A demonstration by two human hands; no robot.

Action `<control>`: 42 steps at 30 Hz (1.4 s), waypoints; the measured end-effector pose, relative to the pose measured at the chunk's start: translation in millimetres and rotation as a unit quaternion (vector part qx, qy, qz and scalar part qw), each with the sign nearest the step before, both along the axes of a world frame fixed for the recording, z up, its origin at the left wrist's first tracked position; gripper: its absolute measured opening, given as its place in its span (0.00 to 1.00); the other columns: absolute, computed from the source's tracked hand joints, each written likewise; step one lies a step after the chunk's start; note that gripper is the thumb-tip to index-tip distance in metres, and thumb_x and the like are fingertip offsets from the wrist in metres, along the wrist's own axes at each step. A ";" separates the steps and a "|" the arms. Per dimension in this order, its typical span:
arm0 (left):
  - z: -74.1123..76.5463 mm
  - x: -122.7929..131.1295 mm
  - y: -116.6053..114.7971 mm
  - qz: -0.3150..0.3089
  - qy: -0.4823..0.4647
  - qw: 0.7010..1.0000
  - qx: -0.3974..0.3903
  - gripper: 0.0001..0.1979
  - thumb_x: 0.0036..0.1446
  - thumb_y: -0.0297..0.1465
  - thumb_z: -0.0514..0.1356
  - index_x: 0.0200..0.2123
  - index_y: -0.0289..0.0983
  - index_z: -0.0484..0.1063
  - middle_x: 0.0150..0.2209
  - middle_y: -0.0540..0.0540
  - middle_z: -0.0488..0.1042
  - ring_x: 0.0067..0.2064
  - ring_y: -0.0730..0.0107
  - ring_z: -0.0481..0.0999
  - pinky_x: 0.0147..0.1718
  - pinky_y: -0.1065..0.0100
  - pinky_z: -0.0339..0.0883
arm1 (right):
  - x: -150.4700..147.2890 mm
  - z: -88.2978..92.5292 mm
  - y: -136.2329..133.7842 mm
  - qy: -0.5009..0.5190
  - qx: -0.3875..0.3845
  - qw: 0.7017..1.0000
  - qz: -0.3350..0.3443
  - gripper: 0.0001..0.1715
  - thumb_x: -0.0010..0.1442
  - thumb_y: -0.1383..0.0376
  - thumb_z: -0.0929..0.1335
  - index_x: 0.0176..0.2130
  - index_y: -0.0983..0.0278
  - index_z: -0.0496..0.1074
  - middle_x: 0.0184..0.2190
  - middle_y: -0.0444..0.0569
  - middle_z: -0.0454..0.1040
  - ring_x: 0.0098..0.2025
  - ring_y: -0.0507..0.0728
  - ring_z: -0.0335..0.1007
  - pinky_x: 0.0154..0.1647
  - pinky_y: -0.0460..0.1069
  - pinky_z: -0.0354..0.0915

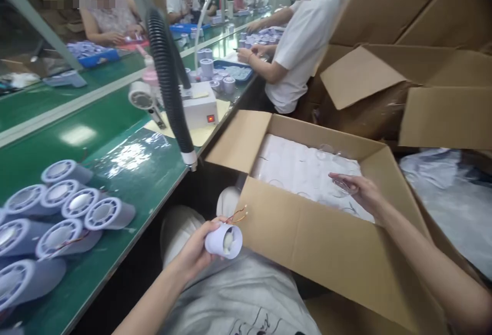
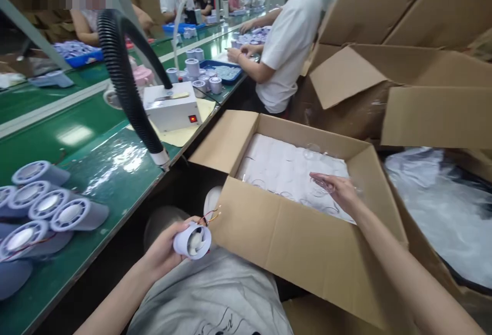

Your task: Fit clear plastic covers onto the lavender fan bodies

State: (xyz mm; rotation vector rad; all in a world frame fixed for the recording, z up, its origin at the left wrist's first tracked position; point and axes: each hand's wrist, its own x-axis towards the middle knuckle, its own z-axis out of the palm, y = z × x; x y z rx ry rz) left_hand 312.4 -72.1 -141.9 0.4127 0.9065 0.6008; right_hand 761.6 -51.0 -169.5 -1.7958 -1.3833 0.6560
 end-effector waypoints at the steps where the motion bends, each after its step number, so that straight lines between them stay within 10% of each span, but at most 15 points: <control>1: 0.3 0.1 1.1 -0.010 0.010 1.000 0.008 0.15 0.49 0.38 0.64 0.37 0.35 0.72 0.29 0.48 0.74 0.24 0.71 0.73 0.17 0.73 0.66 | -22.0 5.3 1.7 0.038 0.010 0.999 0.026 0.36 0.66 0.44 0.51 0.22 0.62 0.67 0.39 0.60 0.76 0.47 0.66 0.73 0.45 0.59 0.70; 5: -0.1 -0.9 4.8 -0.048 0.071 0.992 0.093 0.20 0.53 0.47 0.60 0.37 0.36 0.70 0.27 0.50 0.71 0.23 0.75 0.68 0.15 0.75 0.62 | -122.1 31.1 -4.7 0.148 -0.002 0.954 0.262 0.40 0.64 0.38 0.50 0.36 0.61 0.75 0.40 0.56 0.76 0.44 0.65 0.75 0.44 0.58 0.71; 8: 1.6 -5.9 7.2 -0.099 0.133 0.971 0.174 0.19 0.55 0.47 0.59 0.38 0.36 0.70 0.26 0.51 0.68 0.22 0.77 0.65 0.16 0.76 0.57 | -187.5 45.4 -13.8 -0.008 0.004 0.901 0.433 0.29 0.66 0.45 0.59 0.56 0.58 0.70 0.52 0.56 0.70 0.52 0.65 0.69 0.52 0.61 0.66; 14: 15.1 -19.6 5.2 -0.157 0.307 0.830 0.437 0.09 0.60 0.36 0.57 0.38 0.38 0.73 0.38 0.47 0.72 0.41 0.67 0.72 0.42 0.66 0.65 | -246.7 49.7 -11.4 -0.204 0.009 0.849 0.488 0.18 0.64 0.65 0.67 0.53 0.61 0.71 0.58 0.58 0.63 0.56 0.67 0.64 0.52 0.62 0.67; 19: 7.4 -27.9 3.5 -0.105 0.381 0.759 0.518 0.23 0.49 0.43 0.67 0.47 0.39 0.71 0.40 0.46 0.70 0.42 0.64 0.71 0.43 0.62 0.66 | -255.6 53.3 -6.1 -0.048 -0.012 0.871 0.488 0.03 0.61 0.65 0.70 0.36 0.62 0.76 0.53 0.52 0.67 0.52 0.61 0.68 0.52 0.55 0.65; 24: -11.9 -33.2 8.2 -0.083 0.366 0.718 0.586 0.34 0.37 0.47 0.72 0.48 0.40 0.73 0.49 0.41 0.66 0.50 0.57 0.72 0.51 0.55 0.68 | -259.7 51.2 -4.3 0.088 -0.047 0.921 0.377 0.17 0.64 0.59 0.66 0.29 0.63 0.78 0.43 0.51 0.73 0.43 0.59 0.72 0.41 0.51 0.67; 32: -12.9 -29.8 5.4 -0.035 0.323 0.720 0.613 0.36 0.37 0.45 0.73 0.51 0.39 0.73 0.52 0.37 0.71 0.53 0.52 0.73 0.52 0.53 0.68 | -260.4 53.7 -4.3 0.209 -0.080 0.933 0.283 0.17 0.55 0.56 0.72 0.22 0.63 0.76 0.39 0.52 0.78 0.39 0.59 0.74 0.38 0.51 0.69; 37: -4.4 -27.4 0.2 -0.091 0.195 0.841 0.497 0.35 0.46 0.37 0.71 0.58 0.42 0.66 0.56 0.39 0.70 0.54 0.56 0.73 0.50 0.59 0.70 | -255.0 56.6 -1.9 0.251 -0.094 0.910 0.317 0.17 0.56 0.53 0.72 0.26 0.62 0.79 0.42 0.53 0.79 0.42 0.62 0.76 0.41 0.54 0.72; 42: -2.4 -29.4 -8.1 -0.039 0.135 0.919 0.368 0.31 0.51 0.35 0.68 0.58 0.40 0.65 0.55 0.41 0.72 0.51 0.60 0.75 0.48 0.63 0.70 | -248.0 46.5 -7.3 0.088 0.058 0.884 0.456 0.23 0.56 0.61 0.75 0.52 0.56 0.75 0.58 0.51 0.69 0.61 0.64 0.63 0.62 0.60 0.61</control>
